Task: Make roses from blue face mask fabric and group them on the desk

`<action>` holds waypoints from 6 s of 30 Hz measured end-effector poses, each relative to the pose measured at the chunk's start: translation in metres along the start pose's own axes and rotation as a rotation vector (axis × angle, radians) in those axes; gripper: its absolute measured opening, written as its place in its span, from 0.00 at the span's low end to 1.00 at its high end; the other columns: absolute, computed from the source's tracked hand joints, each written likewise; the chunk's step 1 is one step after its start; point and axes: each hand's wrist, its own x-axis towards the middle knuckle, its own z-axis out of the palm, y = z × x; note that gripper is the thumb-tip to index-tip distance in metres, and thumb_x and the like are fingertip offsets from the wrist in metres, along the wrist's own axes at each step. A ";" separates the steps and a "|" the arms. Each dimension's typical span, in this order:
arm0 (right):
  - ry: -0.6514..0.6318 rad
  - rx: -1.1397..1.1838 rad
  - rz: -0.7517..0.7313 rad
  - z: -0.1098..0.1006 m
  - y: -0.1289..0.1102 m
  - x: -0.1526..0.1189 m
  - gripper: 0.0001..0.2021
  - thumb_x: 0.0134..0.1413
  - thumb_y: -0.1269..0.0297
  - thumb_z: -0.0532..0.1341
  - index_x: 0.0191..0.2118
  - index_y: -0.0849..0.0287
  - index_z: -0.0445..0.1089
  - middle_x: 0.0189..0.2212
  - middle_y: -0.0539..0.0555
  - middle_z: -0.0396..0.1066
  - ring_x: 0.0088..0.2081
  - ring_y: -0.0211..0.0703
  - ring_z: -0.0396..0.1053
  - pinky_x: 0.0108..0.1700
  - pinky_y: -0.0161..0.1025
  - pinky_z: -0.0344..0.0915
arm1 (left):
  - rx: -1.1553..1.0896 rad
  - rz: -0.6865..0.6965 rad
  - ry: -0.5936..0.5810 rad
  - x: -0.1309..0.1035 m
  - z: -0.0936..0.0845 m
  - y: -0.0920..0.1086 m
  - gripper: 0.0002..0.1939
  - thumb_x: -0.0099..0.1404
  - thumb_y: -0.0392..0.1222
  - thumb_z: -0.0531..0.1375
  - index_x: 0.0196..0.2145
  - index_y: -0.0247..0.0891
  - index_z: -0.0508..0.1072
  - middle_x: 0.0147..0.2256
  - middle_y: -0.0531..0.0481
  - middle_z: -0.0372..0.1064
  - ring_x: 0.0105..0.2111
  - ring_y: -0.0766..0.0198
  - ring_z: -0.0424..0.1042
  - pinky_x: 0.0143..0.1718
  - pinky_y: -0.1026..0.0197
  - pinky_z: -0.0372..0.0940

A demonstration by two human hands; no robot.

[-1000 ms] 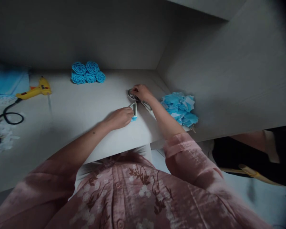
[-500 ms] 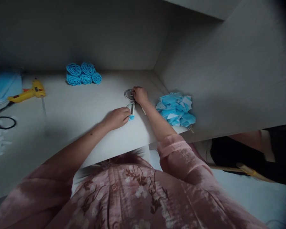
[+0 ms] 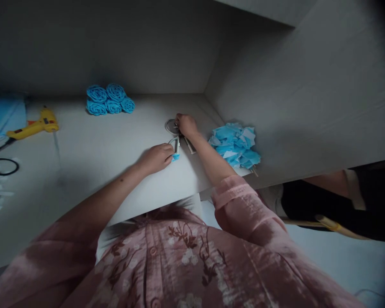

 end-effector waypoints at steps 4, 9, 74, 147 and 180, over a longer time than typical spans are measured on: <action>0.023 -0.002 -0.002 0.003 0.000 0.003 0.20 0.72 0.71 0.50 0.52 0.58 0.79 0.52 0.64 0.81 0.49 0.52 0.79 0.45 0.40 0.66 | -0.006 0.002 0.000 0.000 -0.001 0.001 0.12 0.71 0.32 0.55 0.38 0.37 0.79 0.42 0.41 0.78 0.46 0.52 0.76 0.49 0.53 0.71; 0.138 0.258 0.100 -0.010 0.014 0.025 0.16 0.69 0.75 0.53 0.45 0.61 0.80 0.49 0.66 0.81 0.47 0.53 0.78 0.46 0.41 0.66 | -0.042 -0.015 0.013 -0.002 -0.001 0.003 0.12 0.71 0.32 0.56 0.40 0.38 0.80 0.42 0.42 0.78 0.46 0.54 0.77 0.49 0.54 0.72; 0.347 0.957 -0.264 0.003 -0.069 -0.091 0.21 0.72 0.43 0.56 0.43 0.54 0.79 0.42 0.57 0.81 0.47 0.48 0.77 0.54 0.46 0.69 | -1.270 -0.906 0.449 -0.037 -0.062 0.017 0.07 0.59 0.39 0.66 0.26 0.35 0.75 0.21 0.52 0.72 0.19 0.69 0.70 0.24 0.65 0.63; 0.265 0.329 -0.697 0.003 -0.059 -0.089 0.22 0.76 0.49 0.55 0.55 0.55 0.82 0.40 0.59 0.81 0.44 0.49 0.74 0.51 0.48 0.64 | -1.471 -0.904 0.652 -0.040 -0.056 0.001 0.07 0.61 0.39 0.68 0.32 0.31 0.79 0.31 0.45 0.76 0.31 0.63 0.74 0.32 0.62 0.68; 0.092 1.159 -0.385 0.014 -0.064 -0.086 0.31 0.69 0.31 0.52 0.58 0.52 0.71 0.45 0.57 0.80 0.47 0.45 0.77 0.55 0.46 0.73 | -1.131 -0.888 0.538 -0.040 -0.055 0.003 0.04 0.60 0.32 0.64 0.28 0.37 0.73 0.23 0.54 0.68 0.23 0.69 0.66 0.27 0.65 0.60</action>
